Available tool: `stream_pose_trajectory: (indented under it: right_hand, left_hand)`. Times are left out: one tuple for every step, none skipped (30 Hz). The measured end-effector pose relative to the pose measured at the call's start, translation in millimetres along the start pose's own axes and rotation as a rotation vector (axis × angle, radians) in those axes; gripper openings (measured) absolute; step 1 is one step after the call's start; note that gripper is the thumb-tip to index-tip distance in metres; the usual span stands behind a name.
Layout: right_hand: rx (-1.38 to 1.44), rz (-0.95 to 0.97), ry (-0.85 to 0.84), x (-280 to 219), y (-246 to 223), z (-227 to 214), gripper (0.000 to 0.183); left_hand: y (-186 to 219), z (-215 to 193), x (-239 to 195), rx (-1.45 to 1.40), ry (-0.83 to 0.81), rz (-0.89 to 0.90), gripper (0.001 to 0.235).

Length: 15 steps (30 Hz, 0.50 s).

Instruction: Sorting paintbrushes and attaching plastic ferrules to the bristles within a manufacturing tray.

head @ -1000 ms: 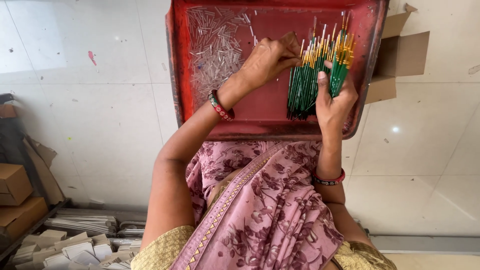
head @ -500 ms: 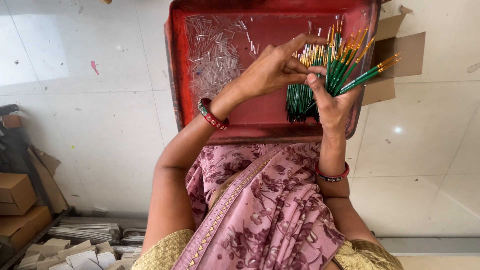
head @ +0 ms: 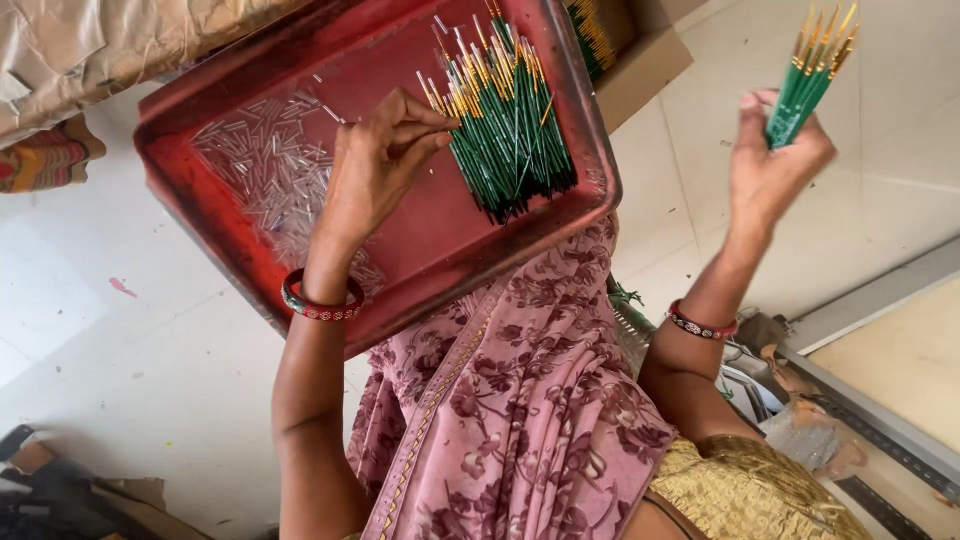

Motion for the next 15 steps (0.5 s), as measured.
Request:
stream_pose_trajectory:
  right_hand:
    - [-0.250, -0.078, 0.032, 1, 6, -20, 0.014]
    - [-0.225, -0.090, 0.009, -4, 12, -26, 0.014]
    - [-0.320, -0.085, 0.023, -10, 19, -33, 0.018]
    - [-0.403, -0.095, 0.022, -9, 26, -34, 0.021]
    - [-0.366, -0.123, -0.016, -11, 26, -14, 0.021]
    - [-0.046, -0.006, -0.008, -11, 38, 0, 0.018]
    - [0.268, 0.127, -0.011, -13, 52, 18, 0.017]
    - [0.298, 0.112, -0.054, -13, 27, 50, 0.017]
    - [0.446, 0.178, -0.144, -16, 6, 85, 0.020]
    - [0.583, 0.247, -0.224, -23, -17, 113, 0.024]
    - [0.600, 0.238, -0.256, -30, -36, 137, 0.024]
    - [0.611, 0.145, -0.332, -37, -63, 158, 0.028]
    - [0.621, 0.051, -0.407, -46, -88, 177, 0.031]
    - [0.628, 0.042, -0.419, -54, -97, 190, 0.031]
    - [0.647, -0.008, -0.479, -64, -111, 204, 0.032]
  left_hand:
    - [-15, -3, -5, 0.029, 0.021, -0.069, 0.013]
    - [-21, -8, -6, 0.044, 0.046, -0.090, 0.013]
    - [-20, -16, -9, 0.073, 0.079, -0.043, 0.012]
    - [-21, -27, -18, 0.108, 0.129, -0.010, 0.011]
    - [-25, -37, -22, 0.130, 0.172, -0.044, 0.011]
    - [-20, -48, -27, 0.202, 0.228, 0.013, 0.013]
    - [-15, -58, -33, 0.279, 0.277, 0.068, 0.015]
    - [-20, -73, -41, 0.303, 0.314, 0.036, 0.015]
    - [-22, -88, -48, 0.343, 0.357, 0.012, 0.015]
    - [-24, -100, -51, 0.376, 0.390, -0.002, 0.015]
    - [-23, -114, -60, 0.391, 0.416, -0.023, 0.015]
    - [-22, -126, -67, 0.380, 0.458, -0.028, 0.015]
    - [-21, -137, -72, 0.369, 0.500, -0.033, 0.016]
    - [-26, -142, -75, 0.375, 0.514, -0.039, 0.016]
    - [-27, -148, -79, 0.425, 0.560, -0.006, 0.016]
Point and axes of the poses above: each hand's wrist, its own x-axis towards the middle knuckle, its own z-axis out of the palm, y = z × x, the point moved 9 cm from there along x, towards the middle knuckle, and after that the axes turned 3 degrees about x, right-handed, at the moved point
